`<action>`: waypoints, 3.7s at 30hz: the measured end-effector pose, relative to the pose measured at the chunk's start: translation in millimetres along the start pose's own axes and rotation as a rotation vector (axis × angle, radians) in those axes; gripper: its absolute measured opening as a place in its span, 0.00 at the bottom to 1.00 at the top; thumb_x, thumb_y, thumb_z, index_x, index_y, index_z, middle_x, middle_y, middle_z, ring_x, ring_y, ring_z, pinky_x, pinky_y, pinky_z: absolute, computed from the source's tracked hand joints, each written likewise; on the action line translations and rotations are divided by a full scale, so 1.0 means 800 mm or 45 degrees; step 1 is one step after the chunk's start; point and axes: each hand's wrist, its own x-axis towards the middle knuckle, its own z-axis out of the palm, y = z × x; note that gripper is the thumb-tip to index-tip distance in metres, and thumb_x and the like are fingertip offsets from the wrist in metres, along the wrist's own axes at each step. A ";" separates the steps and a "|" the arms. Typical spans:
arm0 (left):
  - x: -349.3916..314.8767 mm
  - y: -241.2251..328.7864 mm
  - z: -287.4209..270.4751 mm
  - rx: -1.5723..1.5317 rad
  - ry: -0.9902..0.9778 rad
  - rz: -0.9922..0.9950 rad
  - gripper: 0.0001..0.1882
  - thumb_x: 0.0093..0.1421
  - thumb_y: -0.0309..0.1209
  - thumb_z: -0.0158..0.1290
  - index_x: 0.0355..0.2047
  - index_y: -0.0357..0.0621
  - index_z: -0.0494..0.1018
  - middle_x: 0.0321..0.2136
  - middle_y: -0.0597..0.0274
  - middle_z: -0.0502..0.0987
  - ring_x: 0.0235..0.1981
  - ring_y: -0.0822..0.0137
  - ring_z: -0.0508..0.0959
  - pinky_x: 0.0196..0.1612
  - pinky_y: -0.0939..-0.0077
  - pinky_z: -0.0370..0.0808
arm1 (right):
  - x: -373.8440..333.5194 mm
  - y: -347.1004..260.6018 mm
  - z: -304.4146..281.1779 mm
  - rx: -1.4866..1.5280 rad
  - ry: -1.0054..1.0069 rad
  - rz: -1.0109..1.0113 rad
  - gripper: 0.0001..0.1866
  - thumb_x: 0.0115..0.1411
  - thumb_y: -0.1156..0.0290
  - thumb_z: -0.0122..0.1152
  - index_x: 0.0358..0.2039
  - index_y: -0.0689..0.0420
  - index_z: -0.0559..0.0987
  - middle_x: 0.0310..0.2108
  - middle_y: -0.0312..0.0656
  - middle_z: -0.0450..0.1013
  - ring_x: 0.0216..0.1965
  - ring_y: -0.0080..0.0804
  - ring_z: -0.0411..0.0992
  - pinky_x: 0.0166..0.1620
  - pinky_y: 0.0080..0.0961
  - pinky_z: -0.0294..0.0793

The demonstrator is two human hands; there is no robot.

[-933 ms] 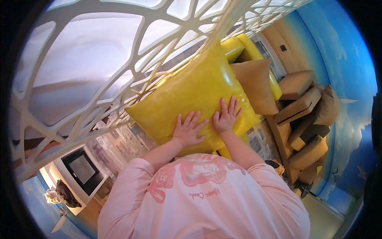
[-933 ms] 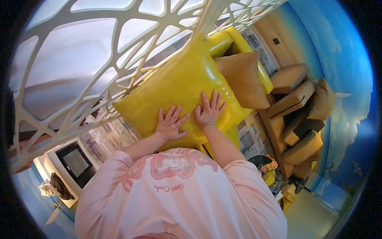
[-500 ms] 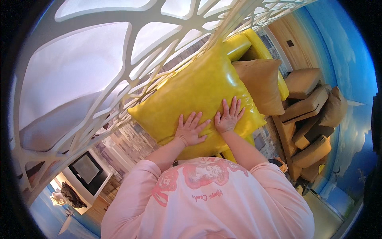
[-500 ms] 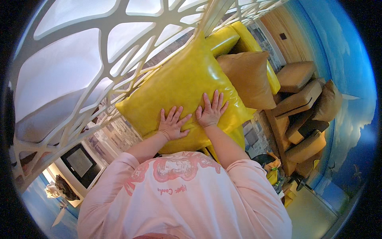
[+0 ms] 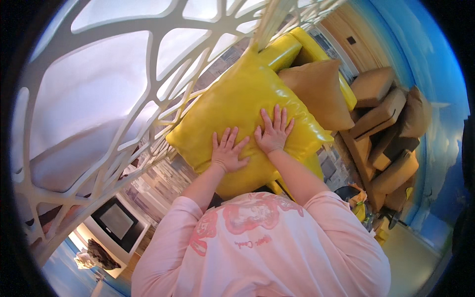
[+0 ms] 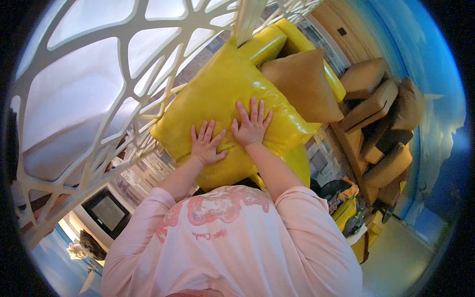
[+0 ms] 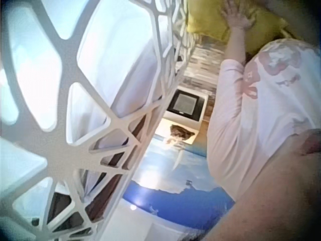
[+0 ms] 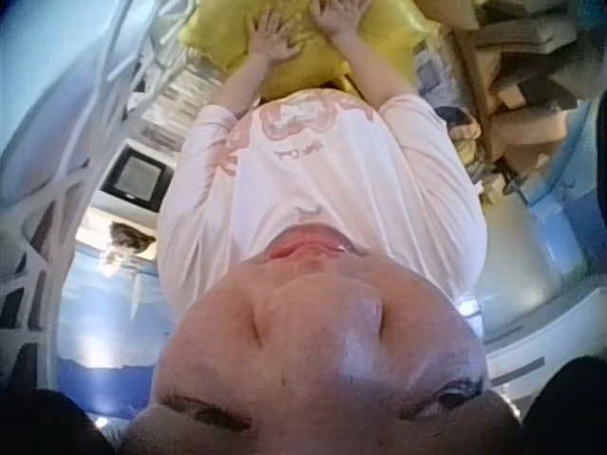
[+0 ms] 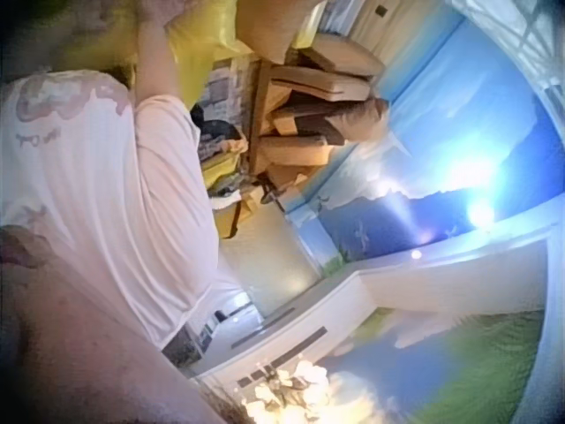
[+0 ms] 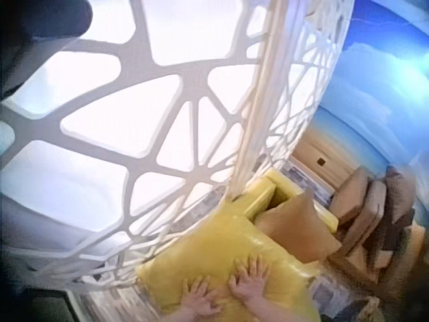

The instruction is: The person assembles a yellow armchair by inserting a cushion into the seat frame and securing it with elastic straps. They then attach a brown fabric cover over the backrest and adjust the cushion straps to fit the chair.

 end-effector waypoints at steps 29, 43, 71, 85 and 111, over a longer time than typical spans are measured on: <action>-0.072 -0.124 -0.067 -0.542 0.655 -0.804 0.50 0.56 0.58 0.61 0.70 0.46 0.53 0.68 0.39 0.54 0.68 0.42 0.58 0.66 0.49 0.60 | -0.112 0.003 -0.145 -0.146 0.089 0.493 0.30 0.63 0.49 0.52 0.67 0.27 0.65 0.73 0.34 0.52 0.74 0.42 0.47 0.65 0.77 0.37; -0.091 -0.074 -0.040 -2.623 0.260 -1.084 0.46 0.60 0.71 0.44 0.69 0.56 0.58 0.66 0.59 0.65 0.65 0.51 0.66 0.66 0.45 0.64 | -0.110 0.047 -0.170 -0.114 0.172 0.310 0.30 0.61 0.50 0.53 0.66 0.32 0.68 0.72 0.37 0.54 0.73 0.45 0.48 0.63 0.81 0.39; 0.199 0.335 -0.113 0.410 -0.155 0.472 0.40 0.59 0.54 0.56 0.69 0.56 0.60 0.71 0.50 0.53 0.72 0.51 0.52 0.67 0.29 0.47 | -0.244 0.155 -0.186 0.247 -0.439 0.680 0.42 0.57 0.59 0.63 0.71 0.44 0.58 0.73 0.48 0.48 0.73 0.49 0.47 0.68 0.65 0.47; 0.140 0.368 -0.040 0.469 -0.655 1.146 0.39 0.60 0.51 0.57 0.69 0.57 0.60 0.71 0.52 0.54 0.72 0.50 0.53 0.69 0.30 0.38 | -0.363 0.089 -0.202 0.291 -0.014 1.206 0.27 0.55 0.65 0.62 0.56 0.56 0.76 0.63 0.54 0.65 0.60 0.53 0.66 0.61 0.48 0.65; -0.124 0.644 0.124 -0.159 -1.252 1.703 0.31 0.59 0.40 0.60 0.60 0.41 0.70 0.61 0.41 0.68 0.60 0.44 0.70 0.61 0.58 0.69 | -0.726 0.140 -0.423 0.398 0.596 1.631 0.14 0.60 0.72 0.59 0.46 0.58 0.82 0.44 0.49 0.78 0.46 0.45 0.76 0.48 0.35 0.76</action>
